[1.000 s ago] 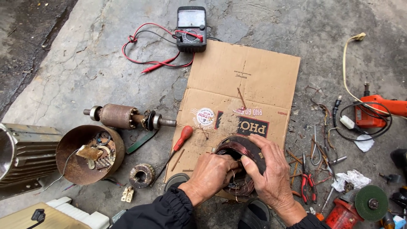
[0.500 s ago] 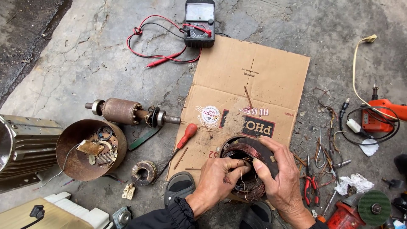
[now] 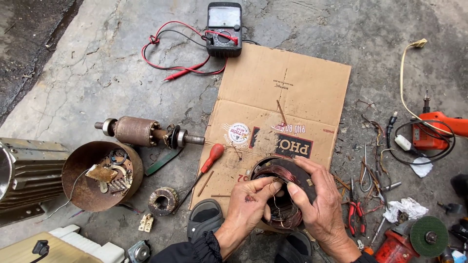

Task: Manually extracting copper wire windings from an electric motor stator for recycling or repair.

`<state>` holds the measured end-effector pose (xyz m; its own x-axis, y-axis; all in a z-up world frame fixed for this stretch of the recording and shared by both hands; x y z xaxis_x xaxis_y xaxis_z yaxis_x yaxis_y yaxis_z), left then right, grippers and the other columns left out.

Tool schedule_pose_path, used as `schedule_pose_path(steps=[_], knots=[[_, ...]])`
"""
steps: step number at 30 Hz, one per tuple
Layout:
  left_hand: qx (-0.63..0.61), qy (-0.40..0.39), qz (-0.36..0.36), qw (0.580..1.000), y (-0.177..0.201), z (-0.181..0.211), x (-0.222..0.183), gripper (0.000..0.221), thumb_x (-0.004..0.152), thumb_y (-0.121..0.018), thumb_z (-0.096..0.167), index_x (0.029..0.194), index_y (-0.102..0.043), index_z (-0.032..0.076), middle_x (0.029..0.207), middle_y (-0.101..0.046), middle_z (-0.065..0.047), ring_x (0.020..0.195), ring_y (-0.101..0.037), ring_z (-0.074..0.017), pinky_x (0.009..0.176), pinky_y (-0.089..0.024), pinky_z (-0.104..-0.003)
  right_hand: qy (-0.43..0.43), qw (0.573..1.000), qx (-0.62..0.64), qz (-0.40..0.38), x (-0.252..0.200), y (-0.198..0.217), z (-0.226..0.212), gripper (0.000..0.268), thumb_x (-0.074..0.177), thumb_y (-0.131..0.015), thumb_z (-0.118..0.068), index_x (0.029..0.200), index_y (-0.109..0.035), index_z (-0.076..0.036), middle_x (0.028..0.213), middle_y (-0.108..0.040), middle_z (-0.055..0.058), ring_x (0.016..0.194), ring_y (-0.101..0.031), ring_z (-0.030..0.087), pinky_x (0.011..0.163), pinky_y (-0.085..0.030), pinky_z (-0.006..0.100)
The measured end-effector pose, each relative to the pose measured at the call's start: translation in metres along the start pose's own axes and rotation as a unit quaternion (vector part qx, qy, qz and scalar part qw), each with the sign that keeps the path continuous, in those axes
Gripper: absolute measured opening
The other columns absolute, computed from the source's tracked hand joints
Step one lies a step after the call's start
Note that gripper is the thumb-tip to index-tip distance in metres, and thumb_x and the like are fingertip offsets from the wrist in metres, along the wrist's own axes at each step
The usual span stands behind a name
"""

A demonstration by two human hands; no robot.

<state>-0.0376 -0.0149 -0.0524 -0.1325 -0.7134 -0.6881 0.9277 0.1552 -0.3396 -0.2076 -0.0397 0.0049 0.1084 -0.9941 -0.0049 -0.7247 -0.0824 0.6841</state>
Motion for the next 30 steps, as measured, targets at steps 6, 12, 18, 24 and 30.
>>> schedule_pose_path(steps=[6, 12, 18, 24, 30], knots=[[0.124, -0.067, -0.116, 0.983, 0.006, 0.031, -0.01, 0.023, 0.107, -0.07, 0.011, 0.118, -0.082, -0.004, 0.097, -0.08, -0.009, 0.056, -0.066, -0.0089, 0.049, -0.054, -0.02, -0.026, 0.999, 0.014, -0.017, 0.0, -0.001, 0.002, 0.057, 0.092, -0.062, -0.034, 0.141, -0.065, -0.004, 0.149, -0.069, 0.013, 0.139, -0.063, 0.029, 0.119, -0.045, 0.045], [0.411, -0.297, -0.056, 0.86, 0.027, 0.075, -0.032, 0.028, 0.096, -0.075, 0.014, 0.122, -0.086, 0.013, 0.078, -0.088, -0.003, 0.044, -0.065, -0.0088, 0.035, -0.046, -0.025, -0.019, 1.0, 0.016, -0.005, -0.002, -0.001, 0.002, 0.055, 0.091, -0.066, -0.029, 0.139, -0.066, -0.003, 0.148, -0.07, 0.014, 0.138, -0.065, 0.029, 0.119, -0.046, 0.044], [0.49, -0.271, -0.015, 0.828, 0.057, 0.053, -0.039, 0.02, 0.094, -0.078, 0.019, 0.112, -0.086, 0.018, 0.091, -0.091, -0.001, 0.052, -0.073, -0.0113, 0.047, -0.063, -0.028, -0.016, 1.0, -0.013, -0.005, 0.002, -0.002, 0.002, 0.056, 0.09, -0.065, -0.034, 0.139, -0.067, -0.006, 0.147, -0.071, 0.011, 0.135, -0.066, 0.028, 0.117, -0.047, 0.046], [0.476, -0.186, -0.017, 0.859, 0.063, 0.033, -0.032, 0.025, 0.093, -0.083, 0.02, 0.117, -0.083, 0.026, 0.07, -0.073, 0.007, 0.052, -0.061, -0.0079, 0.048, -0.049, -0.028, -0.02, 1.0, -0.001, -0.009, 0.002, -0.001, 0.008, 0.058, 0.088, -0.068, -0.035, 0.138, -0.067, -0.007, 0.15, -0.07, 0.011, 0.135, -0.065, 0.029, 0.117, -0.047, 0.047], [0.468, -0.247, -0.006, 0.848, 0.053, 0.039, -0.037, 0.007, 0.092, -0.084, 0.018, 0.098, -0.081, 0.02, 0.065, -0.076, 0.003, 0.052, -0.062, -0.0099, 0.048, -0.051, -0.028, -0.002, 1.0, 0.0, 0.0, 0.002, 0.001, 0.005, 0.056, 0.089, -0.068, -0.035, 0.136, -0.068, -0.006, 0.147, -0.07, 0.012, 0.133, -0.065, 0.029, 0.115, -0.048, 0.046]])
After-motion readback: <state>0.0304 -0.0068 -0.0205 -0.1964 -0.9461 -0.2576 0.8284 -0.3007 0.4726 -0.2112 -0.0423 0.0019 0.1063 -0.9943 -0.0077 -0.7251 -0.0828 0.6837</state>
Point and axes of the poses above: each hand's wrist, its own x-axis towards the middle knuckle, its own y-axis out of the back of the hand, z = x × y, the point moved 5 cm from there along x, towards the middle knuckle
